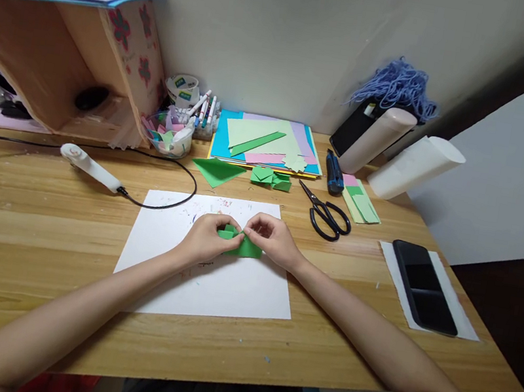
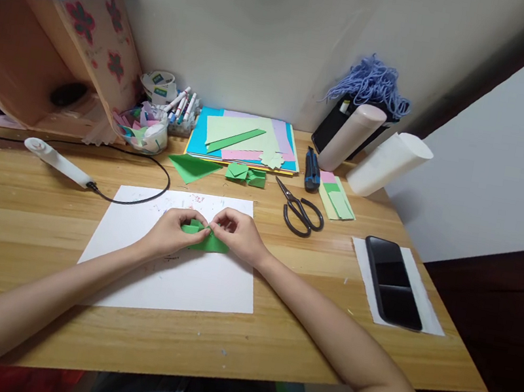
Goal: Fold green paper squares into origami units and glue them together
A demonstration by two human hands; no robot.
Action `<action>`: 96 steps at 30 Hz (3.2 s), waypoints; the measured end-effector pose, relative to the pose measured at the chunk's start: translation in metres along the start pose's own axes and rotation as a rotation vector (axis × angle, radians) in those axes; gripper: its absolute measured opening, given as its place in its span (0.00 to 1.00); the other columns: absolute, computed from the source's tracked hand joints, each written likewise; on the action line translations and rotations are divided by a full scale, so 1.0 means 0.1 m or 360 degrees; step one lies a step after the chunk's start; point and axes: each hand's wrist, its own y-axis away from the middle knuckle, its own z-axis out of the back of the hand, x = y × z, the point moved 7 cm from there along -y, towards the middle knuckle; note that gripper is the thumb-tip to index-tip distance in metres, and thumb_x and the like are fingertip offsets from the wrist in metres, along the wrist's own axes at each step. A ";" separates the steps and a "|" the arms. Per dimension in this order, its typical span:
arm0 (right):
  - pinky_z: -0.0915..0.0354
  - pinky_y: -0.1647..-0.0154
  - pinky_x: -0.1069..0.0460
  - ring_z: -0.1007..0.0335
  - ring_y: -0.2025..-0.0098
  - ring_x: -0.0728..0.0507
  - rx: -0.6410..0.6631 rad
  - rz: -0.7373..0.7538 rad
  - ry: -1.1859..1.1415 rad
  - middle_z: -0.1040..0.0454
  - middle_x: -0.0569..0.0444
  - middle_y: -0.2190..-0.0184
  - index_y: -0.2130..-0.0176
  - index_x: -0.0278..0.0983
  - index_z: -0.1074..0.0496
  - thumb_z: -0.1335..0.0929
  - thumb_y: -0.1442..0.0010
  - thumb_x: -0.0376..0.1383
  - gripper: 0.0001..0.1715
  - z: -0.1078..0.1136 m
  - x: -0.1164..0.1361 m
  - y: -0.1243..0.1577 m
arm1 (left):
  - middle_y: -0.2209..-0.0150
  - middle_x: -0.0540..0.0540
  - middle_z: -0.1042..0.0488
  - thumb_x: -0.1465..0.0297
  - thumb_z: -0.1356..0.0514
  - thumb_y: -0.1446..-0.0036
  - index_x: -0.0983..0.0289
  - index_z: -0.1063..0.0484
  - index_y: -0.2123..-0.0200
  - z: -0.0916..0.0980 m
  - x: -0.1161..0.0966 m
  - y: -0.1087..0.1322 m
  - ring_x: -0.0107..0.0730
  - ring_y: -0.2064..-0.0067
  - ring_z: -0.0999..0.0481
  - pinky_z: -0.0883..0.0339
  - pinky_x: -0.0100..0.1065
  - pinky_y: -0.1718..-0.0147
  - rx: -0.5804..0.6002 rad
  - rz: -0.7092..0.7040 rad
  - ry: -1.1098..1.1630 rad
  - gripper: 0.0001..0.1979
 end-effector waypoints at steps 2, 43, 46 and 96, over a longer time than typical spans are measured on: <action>0.40 0.73 0.54 0.38 0.73 0.50 -0.0002 -0.0002 -0.0003 0.32 0.55 0.73 0.71 0.35 0.32 0.33 0.47 0.40 0.09 0.00 0.00 0.00 | 0.75 0.50 0.27 0.61 0.42 0.53 0.64 0.25 0.73 -0.01 0.01 0.00 0.28 0.73 0.33 0.42 0.29 0.73 0.0021 0.0017 -0.0024 0.13; 0.44 0.70 0.55 0.39 0.72 0.51 0.0493 -0.0367 -0.0295 0.34 0.58 0.75 0.72 0.33 0.31 0.27 0.55 0.42 0.16 0.03 -0.06 -0.11 | 0.72 0.53 0.26 0.61 0.42 0.49 0.66 0.26 0.72 0.04 0.00 0.00 0.30 0.70 0.31 0.41 0.29 0.71 0.0030 0.0050 0.0370 0.13; 0.45 0.73 0.55 0.40 0.74 0.52 0.0349 -0.0356 -0.0283 0.35 0.59 0.78 0.75 0.33 0.33 0.27 0.55 0.42 0.16 0.02 -0.07 -0.10 | 0.74 0.53 0.26 0.61 0.41 0.50 0.67 0.26 0.73 0.05 0.01 0.00 0.29 0.72 0.32 0.42 0.28 0.73 0.0022 0.0078 0.0382 0.13; 0.45 0.73 0.55 0.41 0.74 0.50 0.0041 -0.0175 0.0067 0.34 0.57 0.77 0.75 0.34 0.31 0.30 0.52 0.45 0.16 0.05 0.03 -0.06 | 0.74 0.51 0.31 0.62 0.44 0.47 0.66 0.30 0.74 0.02 0.03 -0.03 0.26 0.70 0.33 0.41 0.28 0.70 0.0052 0.0153 0.0741 0.13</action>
